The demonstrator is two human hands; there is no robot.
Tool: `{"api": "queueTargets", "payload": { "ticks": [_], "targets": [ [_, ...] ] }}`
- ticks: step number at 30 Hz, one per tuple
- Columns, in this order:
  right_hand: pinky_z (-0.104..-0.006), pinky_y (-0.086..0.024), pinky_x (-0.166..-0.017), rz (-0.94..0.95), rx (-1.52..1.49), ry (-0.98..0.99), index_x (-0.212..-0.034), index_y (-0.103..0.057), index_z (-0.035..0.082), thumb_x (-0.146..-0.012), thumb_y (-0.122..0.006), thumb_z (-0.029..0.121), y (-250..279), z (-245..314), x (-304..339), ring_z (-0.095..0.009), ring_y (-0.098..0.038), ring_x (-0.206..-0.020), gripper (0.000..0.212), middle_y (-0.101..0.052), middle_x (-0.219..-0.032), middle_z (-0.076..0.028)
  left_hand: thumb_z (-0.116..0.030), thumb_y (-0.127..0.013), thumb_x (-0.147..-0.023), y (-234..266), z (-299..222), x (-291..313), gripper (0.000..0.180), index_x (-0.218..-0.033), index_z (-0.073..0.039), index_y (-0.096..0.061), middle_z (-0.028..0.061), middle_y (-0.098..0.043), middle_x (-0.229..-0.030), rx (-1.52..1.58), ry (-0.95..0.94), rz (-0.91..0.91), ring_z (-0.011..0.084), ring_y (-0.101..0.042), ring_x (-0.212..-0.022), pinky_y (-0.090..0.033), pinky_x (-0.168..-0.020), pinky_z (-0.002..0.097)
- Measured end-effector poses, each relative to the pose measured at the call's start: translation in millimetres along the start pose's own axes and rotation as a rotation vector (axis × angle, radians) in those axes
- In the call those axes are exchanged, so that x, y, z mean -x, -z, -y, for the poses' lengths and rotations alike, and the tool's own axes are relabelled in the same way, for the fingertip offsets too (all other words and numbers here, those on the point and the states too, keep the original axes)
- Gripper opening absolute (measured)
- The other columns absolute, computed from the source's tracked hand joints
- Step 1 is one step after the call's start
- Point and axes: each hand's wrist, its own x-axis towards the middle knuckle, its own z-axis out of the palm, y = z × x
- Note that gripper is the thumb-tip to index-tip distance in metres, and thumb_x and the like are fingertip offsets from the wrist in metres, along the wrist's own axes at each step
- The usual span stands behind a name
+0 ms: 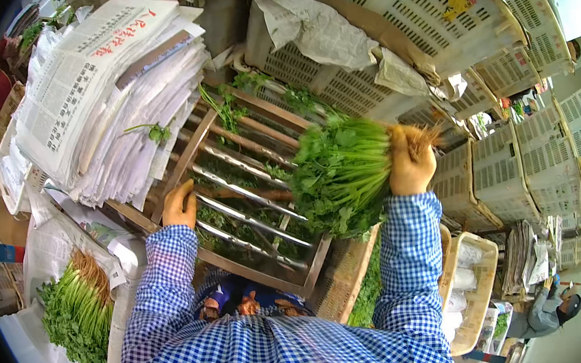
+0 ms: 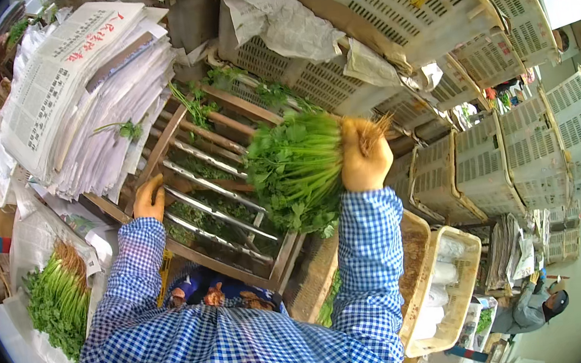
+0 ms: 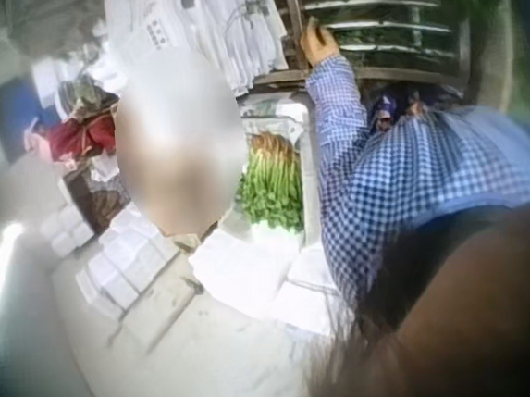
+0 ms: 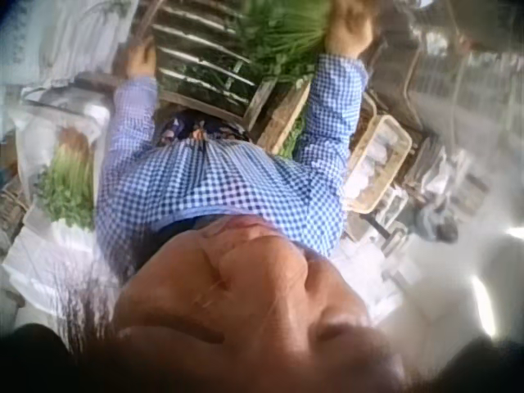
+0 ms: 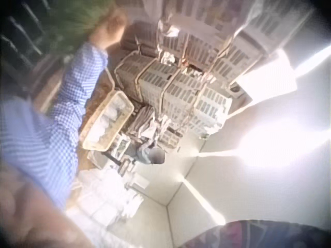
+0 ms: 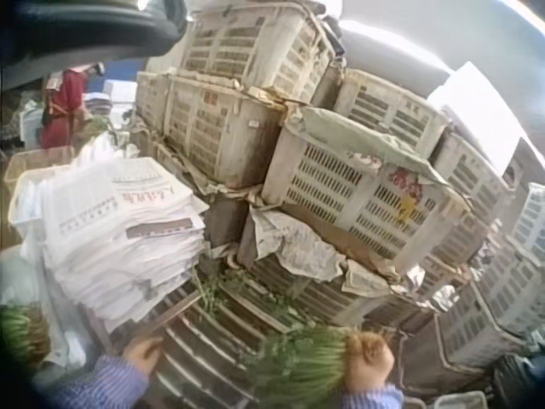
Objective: The person sorts bunches of cilantro on a wooden rack, shakes off excess dirt, and places them into a cardboard box lined with newspaper. They then take more cilantro from a large basket and repeat the process, occasionally adjusting the newspaper lining.
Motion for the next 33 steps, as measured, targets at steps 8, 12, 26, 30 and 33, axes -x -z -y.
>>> {"api": "queueTargets", "payload": {
  "ticks": [8, 12, 26, 30, 33],
  "targets": [
    [-0.0307, -0.056, -0.054, 0.196, 0.622, 0.283, -0.098, -0.070, -0.001, -0.094, -0.070, 0.015, 2.7, 56.3, 28.5, -0.020, -0.068, -0.062, 0.016, -0.072, -0.079, -0.016, -0.014, -0.063, -0.096, -5.9, 8.5, -4.6, 0.038, -0.134, -0.012, -0.061, 0.0182, -0.063, -0.130, -0.023, -0.121, 0.000, 0.0352, -0.057, -0.123, -0.046, -0.107, 0.0436],
    [-0.0288, -0.052, -0.041, 0.421, 0.593, 0.625, -0.107, -0.069, 0.001, -0.087, -0.073, 0.015, -4.5, 95.9, 85.2, -0.020, -0.065, -0.049, 0.025, -0.071, -0.070, -0.010, -0.011, -0.063, -0.096, -13.4, 13.9, 1.6, 0.041, -0.136, -0.017, -0.061, 0.0172, -0.065, -0.128, 0.143, -0.122, -0.068, 0.0344, -0.060, -0.121, -0.047, -0.106, 0.0426],
    [-0.0320, -0.052, -0.049, 0.780, 0.479, 0.545, -0.104, -0.073, 0.005, -0.081, -0.077, 0.026, -46.0, 113.7, 197.7, -0.019, -0.068, -0.067, 0.032, -0.074, -0.087, -0.007, -0.033, -0.075, -0.089, 57.9, -86.8, 28.9, 0.074, -0.148, -0.004, -0.043, 0.0238, -0.053, -0.144, 0.140, -0.251, 0.329, 0.0364, -0.051, -0.134, -0.039, -0.114, 0.0467],
    [-0.0289, -0.051, -0.050, 0.737, 0.486, 0.560, -0.102, -0.073, 0.006, -0.082, -0.077, 0.026, -43.5, 110.5, 194.5, -0.016, -0.066, -0.069, 0.029, -0.071, -0.082, -0.002, -0.036, -0.073, -0.091, 29.9, -86.0, 14.8, 0.075, -0.152, -0.010, -0.038, 0.0223, -0.056, -0.141, -0.251, -0.203, 0.681, 0.0378, -0.054, -0.131, -0.042, -0.112, 0.0466],
    [-0.0288, -0.051, -0.050, 0.718, 0.495, 0.527, -0.103, -0.074, 0.007, -0.081, -0.078, 0.027, -36.3, 105.6, 200.0, -0.016, -0.066, -0.069, 0.030, -0.072, -0.083, -0.002, -0.026, -0.071, -0.092, 10.5, -76.1, 9.1, 0.046, -0.135, -0.013, -0.061, 0.0159, -0.069, -0.123, -0.218, -0.076, 0.768, 0.0320, -0.067, -0.112, -0.053, -0.101, 0.0445]
  ]
}}
